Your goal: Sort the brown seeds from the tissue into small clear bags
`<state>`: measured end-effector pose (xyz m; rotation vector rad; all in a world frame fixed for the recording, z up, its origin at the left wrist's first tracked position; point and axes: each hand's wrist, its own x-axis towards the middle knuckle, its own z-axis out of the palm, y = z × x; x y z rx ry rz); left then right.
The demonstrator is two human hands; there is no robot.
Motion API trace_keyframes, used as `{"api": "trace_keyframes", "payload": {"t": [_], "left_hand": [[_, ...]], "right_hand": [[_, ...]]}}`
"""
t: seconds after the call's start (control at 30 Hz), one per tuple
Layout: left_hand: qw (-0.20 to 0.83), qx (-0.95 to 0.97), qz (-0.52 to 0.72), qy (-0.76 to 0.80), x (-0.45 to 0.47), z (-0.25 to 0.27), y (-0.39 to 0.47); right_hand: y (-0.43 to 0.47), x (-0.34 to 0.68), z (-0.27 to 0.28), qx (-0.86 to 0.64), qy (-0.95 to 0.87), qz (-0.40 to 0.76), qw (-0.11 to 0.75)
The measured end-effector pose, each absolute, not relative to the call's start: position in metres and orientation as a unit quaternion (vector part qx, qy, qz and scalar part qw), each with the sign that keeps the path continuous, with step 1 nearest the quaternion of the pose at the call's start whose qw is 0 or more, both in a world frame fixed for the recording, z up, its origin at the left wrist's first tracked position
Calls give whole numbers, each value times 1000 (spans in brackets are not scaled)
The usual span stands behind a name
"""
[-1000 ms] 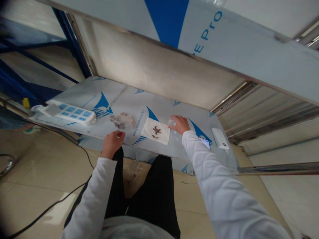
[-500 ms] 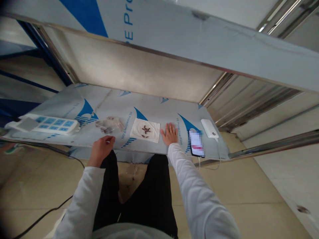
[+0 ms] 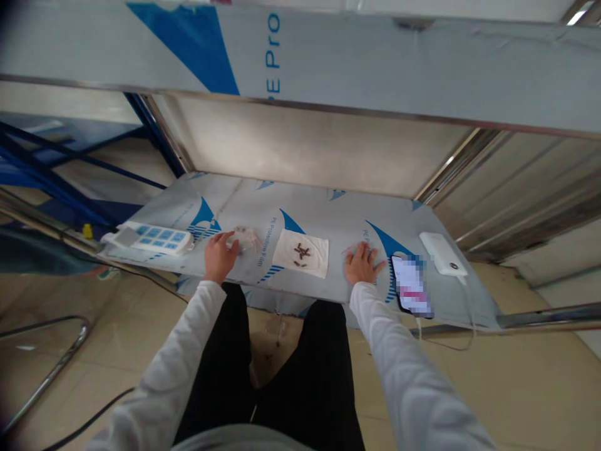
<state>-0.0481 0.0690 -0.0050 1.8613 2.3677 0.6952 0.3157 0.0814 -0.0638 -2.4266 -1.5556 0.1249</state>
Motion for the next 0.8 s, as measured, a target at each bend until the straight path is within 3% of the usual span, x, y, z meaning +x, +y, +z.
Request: {"api": "trace_keyframes", "payload": {"t": [0.13, 0.27, 0.67, 0.8], "left_hand": [[56, 629, 134, 764, -56, -9, 82], [55, 612, 139, 776, -57, -14, 78], [6, 539, 204, 817, -61, 1, 70], [-16, 514, 340, 788, -60, 20, 60]], "right_hand": [[76, 316, -58, -839, -527, 50, 127], [69, 313, -44, -824, -545, 40, 148], [67, 229, -7, -698, -644, 23, 313], [63, 186, 13, -615, -658, 104, 422]]}}
